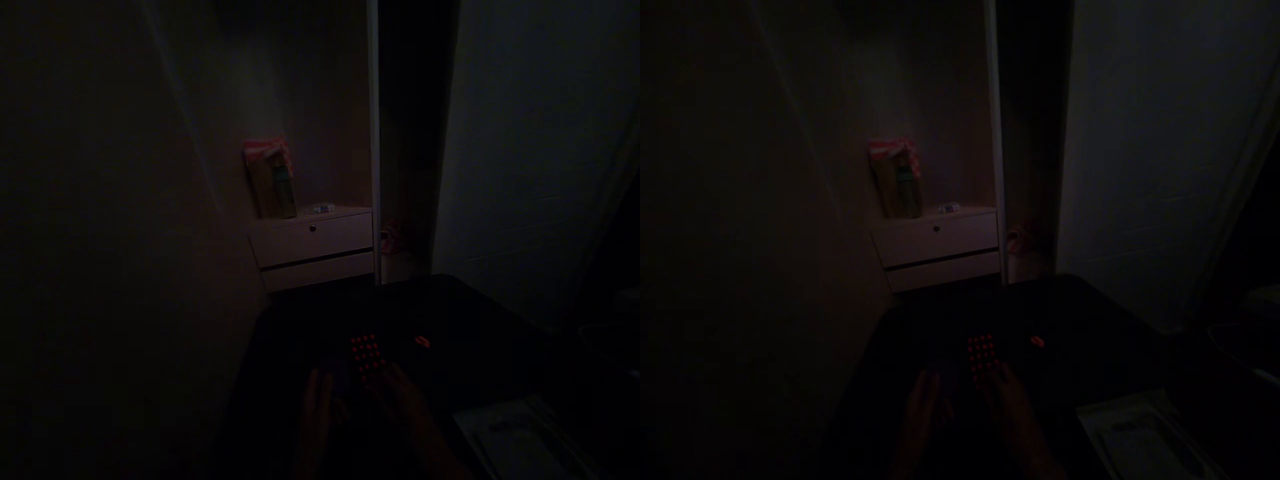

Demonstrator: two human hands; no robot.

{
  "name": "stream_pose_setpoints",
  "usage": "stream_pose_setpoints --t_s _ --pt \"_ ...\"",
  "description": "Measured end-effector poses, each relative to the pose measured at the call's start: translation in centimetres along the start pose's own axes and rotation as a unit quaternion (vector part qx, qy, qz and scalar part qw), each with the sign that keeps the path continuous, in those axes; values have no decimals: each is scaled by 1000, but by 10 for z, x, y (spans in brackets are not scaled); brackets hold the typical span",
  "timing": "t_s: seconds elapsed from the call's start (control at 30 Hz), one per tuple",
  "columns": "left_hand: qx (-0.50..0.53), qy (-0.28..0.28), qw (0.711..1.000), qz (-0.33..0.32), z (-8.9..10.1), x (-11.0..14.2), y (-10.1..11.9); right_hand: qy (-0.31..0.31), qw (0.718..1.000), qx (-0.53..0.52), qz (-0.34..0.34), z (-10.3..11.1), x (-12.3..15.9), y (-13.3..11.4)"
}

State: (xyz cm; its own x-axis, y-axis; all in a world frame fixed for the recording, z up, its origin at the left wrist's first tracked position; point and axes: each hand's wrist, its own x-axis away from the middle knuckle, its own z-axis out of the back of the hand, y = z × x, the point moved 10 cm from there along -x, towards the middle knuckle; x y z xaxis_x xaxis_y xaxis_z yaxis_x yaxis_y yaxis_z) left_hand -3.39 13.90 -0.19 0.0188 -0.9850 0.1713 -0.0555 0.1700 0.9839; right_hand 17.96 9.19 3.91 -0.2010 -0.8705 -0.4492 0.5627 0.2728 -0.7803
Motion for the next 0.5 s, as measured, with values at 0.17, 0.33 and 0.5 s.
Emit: stream_pose_setpoints --t_s 0.17,0.33,0.5 --pt "1 -6 1000 9 -3 2 -2 39 998 -38 -21 7 0 3" --pt "-27 -10 1000 3 0 1 -1 48 994 -80 -47 9 -3 -6" --pt "-27 8 998 -49 6 -1 8 27 982 -169 -83 -6 -11 -28"
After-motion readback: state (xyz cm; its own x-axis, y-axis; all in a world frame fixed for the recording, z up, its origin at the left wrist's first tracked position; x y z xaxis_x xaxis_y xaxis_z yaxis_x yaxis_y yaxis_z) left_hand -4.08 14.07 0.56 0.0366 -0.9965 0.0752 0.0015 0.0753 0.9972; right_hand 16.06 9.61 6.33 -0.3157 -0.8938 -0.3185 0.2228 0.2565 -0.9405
